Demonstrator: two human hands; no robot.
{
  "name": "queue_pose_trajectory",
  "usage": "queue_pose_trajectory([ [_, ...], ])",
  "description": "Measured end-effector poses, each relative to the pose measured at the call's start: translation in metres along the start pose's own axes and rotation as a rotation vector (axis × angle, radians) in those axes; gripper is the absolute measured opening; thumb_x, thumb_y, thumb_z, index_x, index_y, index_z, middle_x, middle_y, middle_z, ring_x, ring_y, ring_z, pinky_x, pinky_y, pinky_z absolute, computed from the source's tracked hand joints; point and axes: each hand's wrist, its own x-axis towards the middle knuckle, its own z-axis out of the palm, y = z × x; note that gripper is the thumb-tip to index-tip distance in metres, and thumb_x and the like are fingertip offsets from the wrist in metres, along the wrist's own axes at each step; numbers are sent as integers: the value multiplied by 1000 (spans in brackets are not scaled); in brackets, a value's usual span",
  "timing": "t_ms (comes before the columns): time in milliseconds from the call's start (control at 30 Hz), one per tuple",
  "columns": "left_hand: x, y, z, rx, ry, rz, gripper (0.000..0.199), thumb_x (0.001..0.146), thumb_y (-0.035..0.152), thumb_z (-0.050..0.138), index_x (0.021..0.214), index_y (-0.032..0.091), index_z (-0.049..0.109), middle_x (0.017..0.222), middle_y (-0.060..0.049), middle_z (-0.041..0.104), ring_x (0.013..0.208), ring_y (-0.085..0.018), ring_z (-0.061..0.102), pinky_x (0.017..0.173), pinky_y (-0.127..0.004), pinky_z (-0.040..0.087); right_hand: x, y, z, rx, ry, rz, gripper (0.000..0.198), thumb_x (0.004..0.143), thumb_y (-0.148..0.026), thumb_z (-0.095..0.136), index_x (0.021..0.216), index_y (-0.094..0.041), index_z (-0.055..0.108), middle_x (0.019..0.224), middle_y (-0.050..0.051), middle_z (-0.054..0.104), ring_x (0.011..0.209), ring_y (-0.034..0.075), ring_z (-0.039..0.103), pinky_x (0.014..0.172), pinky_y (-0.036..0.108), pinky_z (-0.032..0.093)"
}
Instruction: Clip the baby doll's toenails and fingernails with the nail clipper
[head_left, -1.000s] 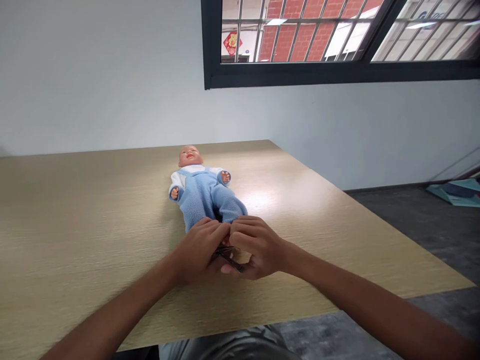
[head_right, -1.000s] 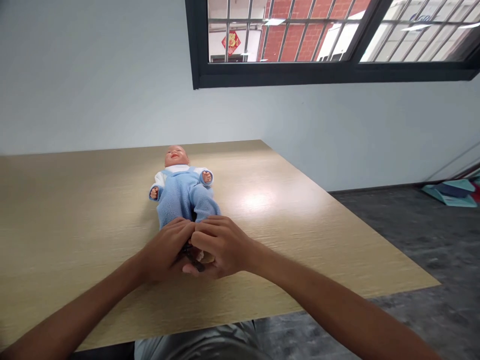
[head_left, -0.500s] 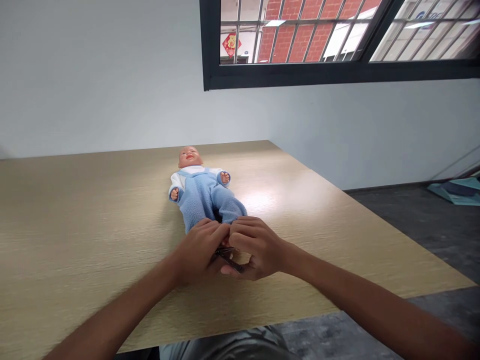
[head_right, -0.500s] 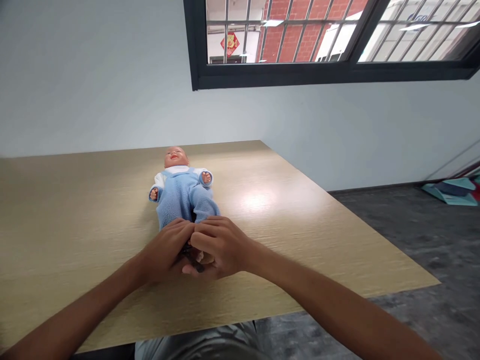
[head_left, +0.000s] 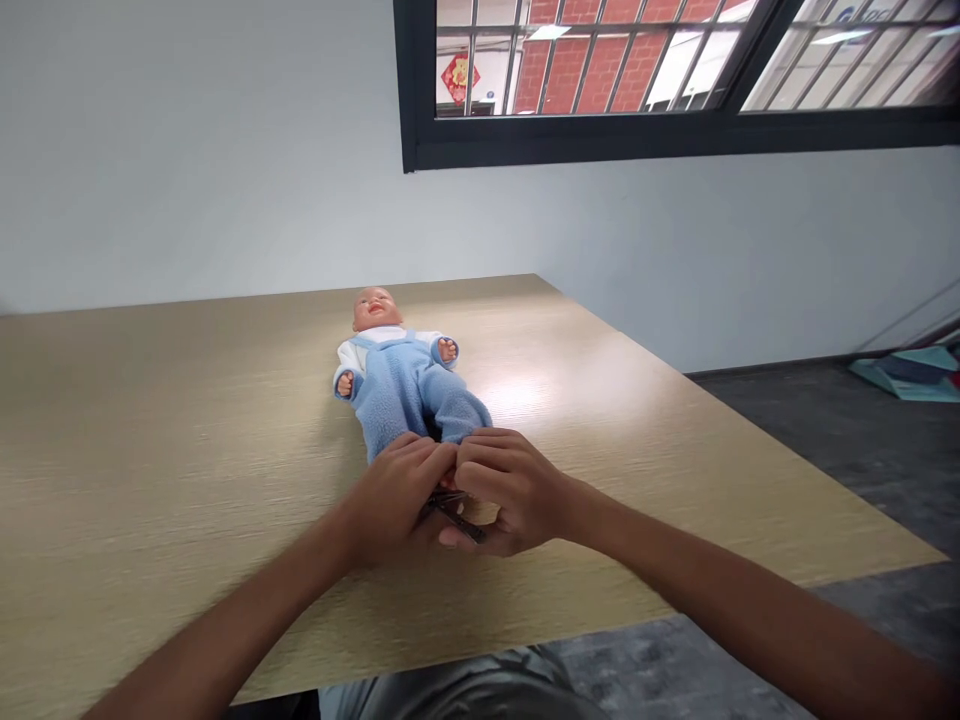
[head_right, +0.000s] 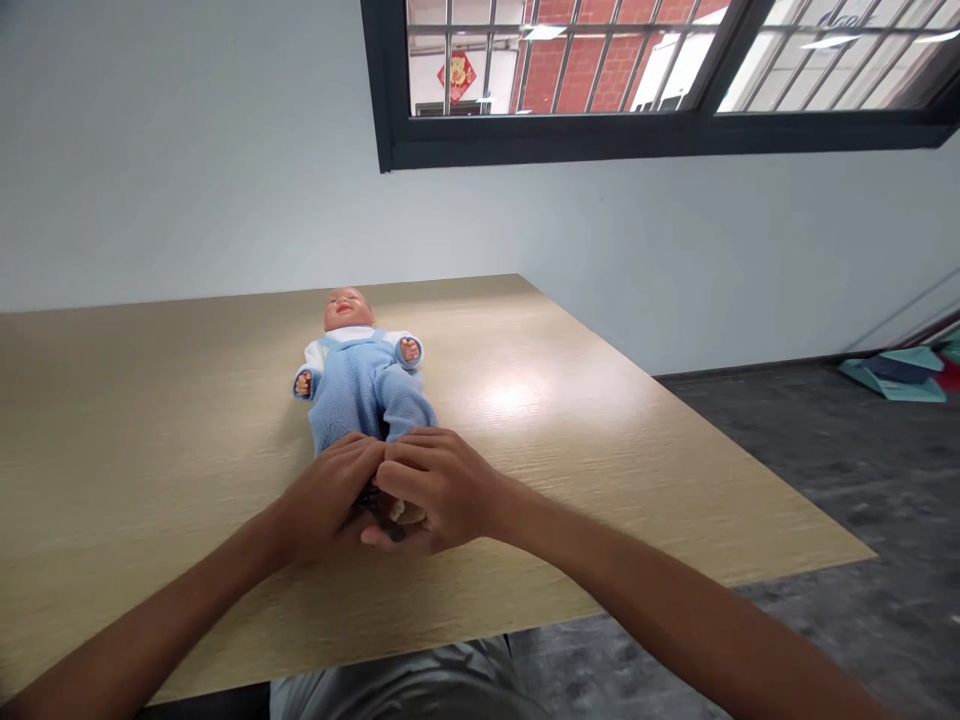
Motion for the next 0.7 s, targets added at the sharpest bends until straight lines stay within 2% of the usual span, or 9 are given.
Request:
queue_pose_trajectory([
  [500,1,0,-1,16,6,23,19,88,35,51,84,17,44,82,-4,58,72,-21,50,71,-35,30,1,-1,-1,-2,-6,-4,32,98,-46,56,83,-19,50,69,1,55,63,16,48,60,30,38],
  [700,1,0,-1,-4,-18,-4,19,86,34,51,87,16,48,86,-6,60,76,-22,53,74,-37,32,1,-1,0,-1,-1,0,32,97,-46,56,82,-19,50,69,1,54,63,16,48,60,30,38],
])
